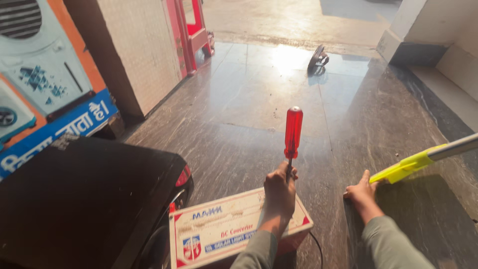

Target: The person opens a red DC converter box, removes the front panel, and uses a red screwdriver to unscrew and remove the top cover. They then reattach the top cover and front panel, securing them with screws.

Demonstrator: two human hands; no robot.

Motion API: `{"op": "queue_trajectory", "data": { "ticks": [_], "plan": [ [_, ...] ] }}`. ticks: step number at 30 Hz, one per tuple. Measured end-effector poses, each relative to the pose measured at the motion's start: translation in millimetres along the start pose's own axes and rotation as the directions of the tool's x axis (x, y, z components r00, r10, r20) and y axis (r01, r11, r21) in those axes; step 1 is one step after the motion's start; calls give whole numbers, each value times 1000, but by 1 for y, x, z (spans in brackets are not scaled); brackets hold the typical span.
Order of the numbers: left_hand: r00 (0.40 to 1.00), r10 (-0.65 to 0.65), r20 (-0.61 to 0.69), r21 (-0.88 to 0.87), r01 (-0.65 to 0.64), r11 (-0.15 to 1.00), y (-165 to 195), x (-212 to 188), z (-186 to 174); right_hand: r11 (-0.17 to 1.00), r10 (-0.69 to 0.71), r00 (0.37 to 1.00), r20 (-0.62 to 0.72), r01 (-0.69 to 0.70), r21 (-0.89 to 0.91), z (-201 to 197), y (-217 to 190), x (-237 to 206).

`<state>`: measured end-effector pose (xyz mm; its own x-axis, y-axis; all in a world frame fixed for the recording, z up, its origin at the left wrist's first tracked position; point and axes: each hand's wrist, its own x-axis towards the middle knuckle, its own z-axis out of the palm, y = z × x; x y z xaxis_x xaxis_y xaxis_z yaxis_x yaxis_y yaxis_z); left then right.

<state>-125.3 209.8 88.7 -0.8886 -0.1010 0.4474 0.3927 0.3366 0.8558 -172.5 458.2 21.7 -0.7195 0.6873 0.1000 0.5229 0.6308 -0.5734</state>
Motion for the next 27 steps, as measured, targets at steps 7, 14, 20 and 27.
{"op": "queue_trajectory", "data": {
  "ticks": [7, 14, 20, 27],
  "plan": [
    [999, -29, 38, 47, 27, 999, 6, -3, -5, 685, -704, 696, -141, 718, 126, -102, -127, 67],
    [996, -75, 56, 40, 73, 997, 10, -4, -6, 320, -822, 523, -224, 750, 579, -132, -181, -99],
    [995, -76, 61, 77, 71, 994, 14, -3, -8, 339, -781, 615, -108, 563, 754, -133, -210, -96],
    [993, -108, 45, 58, 105, 993, 17, -3, -10, 284, -781, 622, -57, 434, 855, -115, -232, -100]
  ]
}}
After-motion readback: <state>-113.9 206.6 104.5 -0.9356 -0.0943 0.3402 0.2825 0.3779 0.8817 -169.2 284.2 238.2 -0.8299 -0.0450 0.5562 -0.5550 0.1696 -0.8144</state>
